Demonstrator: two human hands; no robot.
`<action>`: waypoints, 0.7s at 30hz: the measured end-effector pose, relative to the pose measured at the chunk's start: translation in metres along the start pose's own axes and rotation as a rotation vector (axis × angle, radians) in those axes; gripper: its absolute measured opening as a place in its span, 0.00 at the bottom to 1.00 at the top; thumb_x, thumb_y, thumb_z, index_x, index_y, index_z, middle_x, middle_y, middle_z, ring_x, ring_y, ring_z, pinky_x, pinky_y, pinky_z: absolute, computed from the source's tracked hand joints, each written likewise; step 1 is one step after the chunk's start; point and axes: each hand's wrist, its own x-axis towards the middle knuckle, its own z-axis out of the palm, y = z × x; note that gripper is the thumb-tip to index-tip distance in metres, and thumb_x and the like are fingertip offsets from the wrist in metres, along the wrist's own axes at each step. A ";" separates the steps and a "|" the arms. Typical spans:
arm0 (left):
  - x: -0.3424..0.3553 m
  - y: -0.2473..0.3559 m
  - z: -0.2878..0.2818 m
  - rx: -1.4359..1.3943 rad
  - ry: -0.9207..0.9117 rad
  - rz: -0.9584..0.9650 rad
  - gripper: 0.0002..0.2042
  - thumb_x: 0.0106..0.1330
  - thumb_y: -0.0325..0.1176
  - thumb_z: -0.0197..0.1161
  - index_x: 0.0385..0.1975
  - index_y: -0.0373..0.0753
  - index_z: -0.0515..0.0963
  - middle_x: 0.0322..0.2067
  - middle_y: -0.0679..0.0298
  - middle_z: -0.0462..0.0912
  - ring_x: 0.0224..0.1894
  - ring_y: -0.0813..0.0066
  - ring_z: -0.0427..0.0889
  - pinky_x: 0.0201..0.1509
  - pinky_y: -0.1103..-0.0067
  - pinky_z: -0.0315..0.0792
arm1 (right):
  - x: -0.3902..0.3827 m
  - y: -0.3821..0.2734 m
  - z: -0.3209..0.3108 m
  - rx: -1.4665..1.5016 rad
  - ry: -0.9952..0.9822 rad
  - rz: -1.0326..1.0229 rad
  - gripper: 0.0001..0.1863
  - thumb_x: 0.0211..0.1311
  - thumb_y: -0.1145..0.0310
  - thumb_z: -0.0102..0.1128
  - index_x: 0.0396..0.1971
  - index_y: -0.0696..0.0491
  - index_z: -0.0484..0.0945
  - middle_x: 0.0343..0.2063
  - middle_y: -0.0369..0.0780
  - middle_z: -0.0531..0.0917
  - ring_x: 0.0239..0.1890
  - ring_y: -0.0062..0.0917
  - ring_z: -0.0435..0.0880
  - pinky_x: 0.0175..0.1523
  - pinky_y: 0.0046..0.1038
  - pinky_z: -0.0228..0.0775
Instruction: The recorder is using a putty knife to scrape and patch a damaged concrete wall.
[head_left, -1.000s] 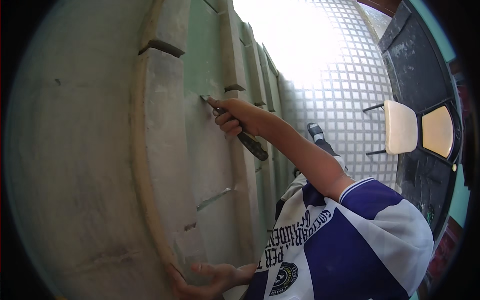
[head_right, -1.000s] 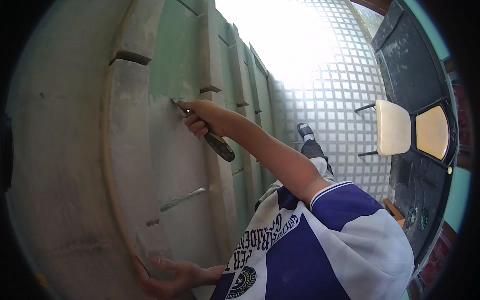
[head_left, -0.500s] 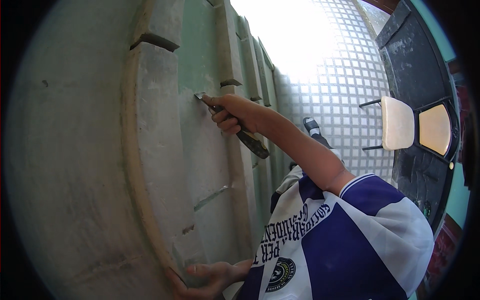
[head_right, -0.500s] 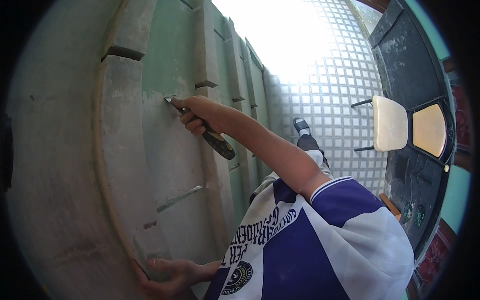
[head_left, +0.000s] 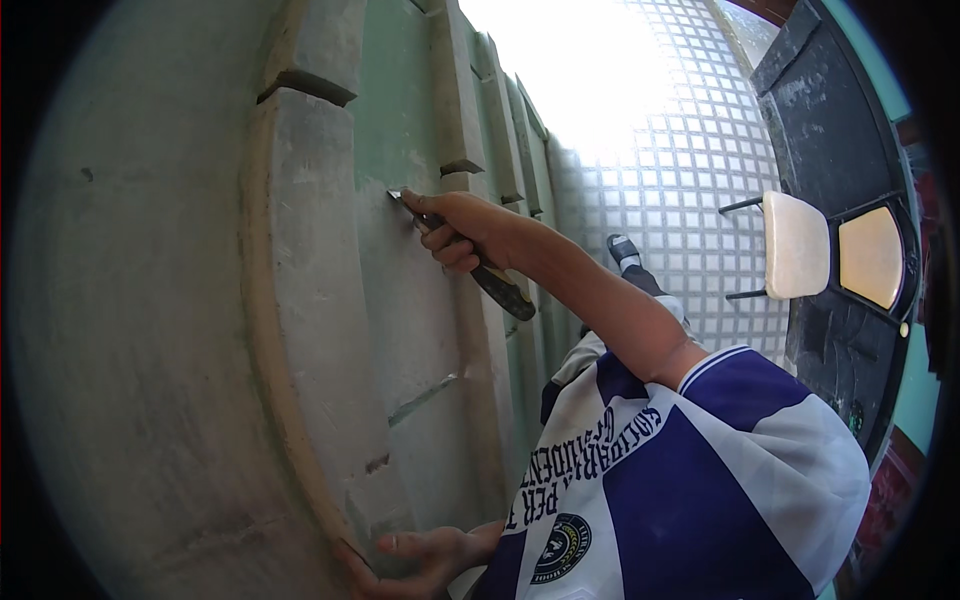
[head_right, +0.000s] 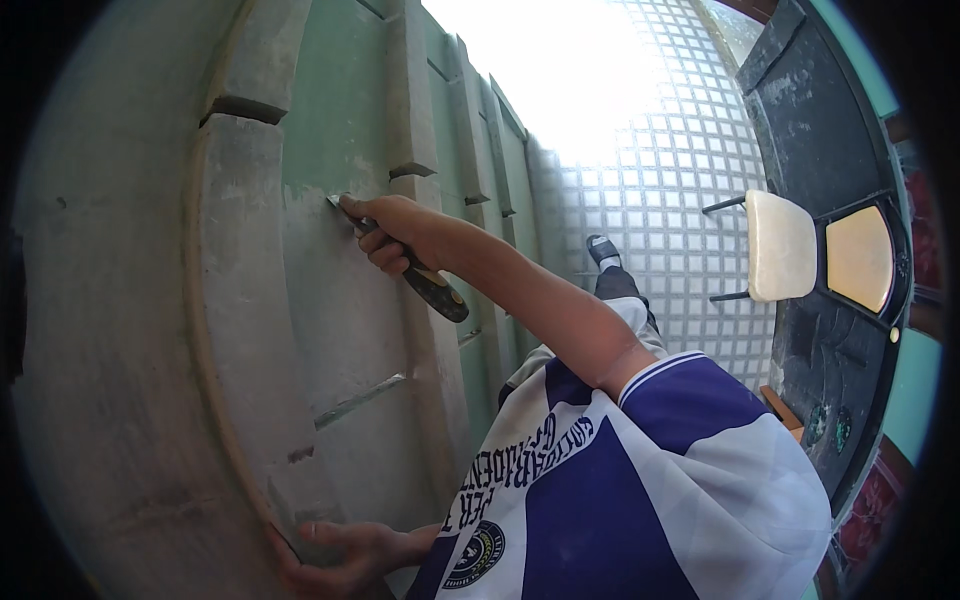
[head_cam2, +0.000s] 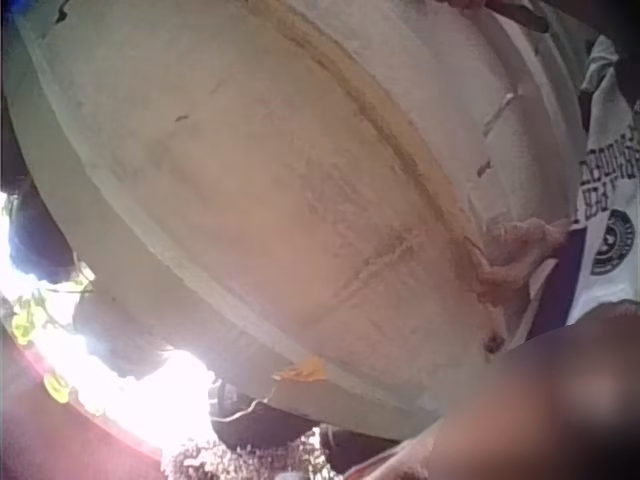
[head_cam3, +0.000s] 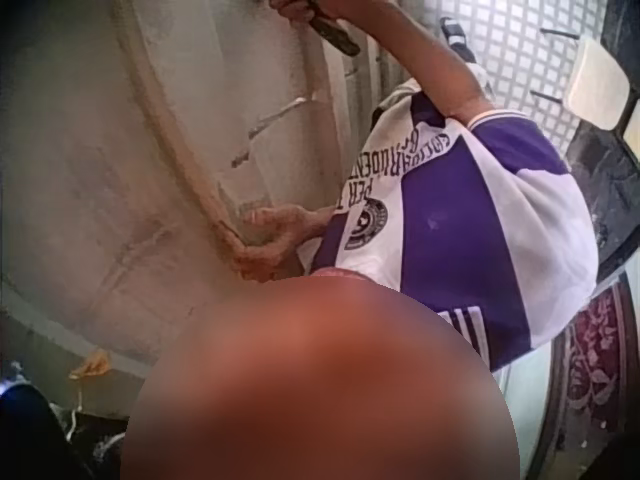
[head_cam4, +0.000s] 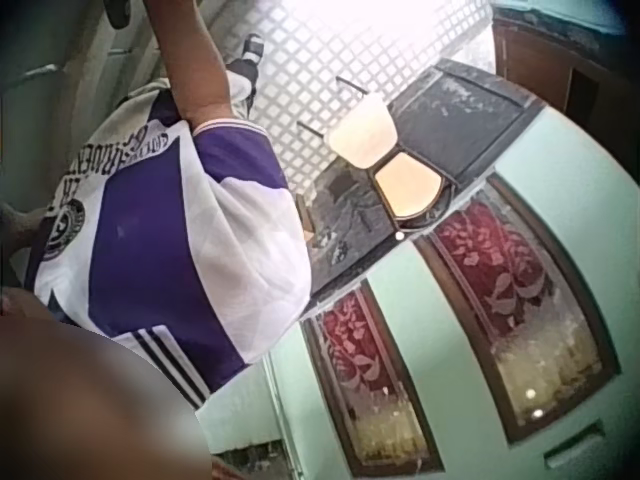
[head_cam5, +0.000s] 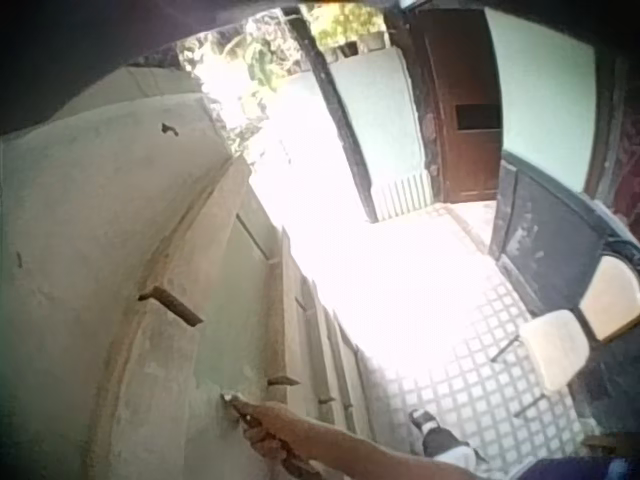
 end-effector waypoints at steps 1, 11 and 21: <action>-0.003 -0.004 0.000 0.003 0.001 -0.001 0.28 0.68 0.62 0.51 0.38 0.39 0.82 0.36 0.58 0.85 0.37 0.54 0.82 0.43 0.61 0.67 | 0.000 0.001 0.001 -0.005 0.015 0.007 0.24 0.74 0.44 0.48 0.22 0.45 0.61 0.11 0.24 0.56 0.09 0.08 0.53 0.12 0.17 0.42; -0.001 0.009 -0.002 0.057 0.003 -0.070 0.27 0.69 0.60 0.51 0.37 0.39 0.82 0.37 0.57 0.85 0.40 0.54 0.82 0.44 0.61 0.65 | 0.002 0.006 -0.003 -0.033 0.005 0.000 0.25 0.73 0.42 0.47 0.21 0.44 0.60 0.10 0.23 0.55 0.08 0.07 0.52 0.10 0.16 0.42; -0.004 0.008 -0.001 0.056 0.012 -0.071 0.27 0.70 0.58 0.50 0.37 0.37 0.82 0.35 0.56 0.84 0.39 0.53 0.81 0.45 0.62 0.65 | 0.002 -0.002 -0.002 -0.019 0.029 -0.019 0.25 0.73 0.44 0.49 0.22 0.46 0.62 0.11 0.24 0.56 0.09 0.10 0.53 0.12 0.19 0.42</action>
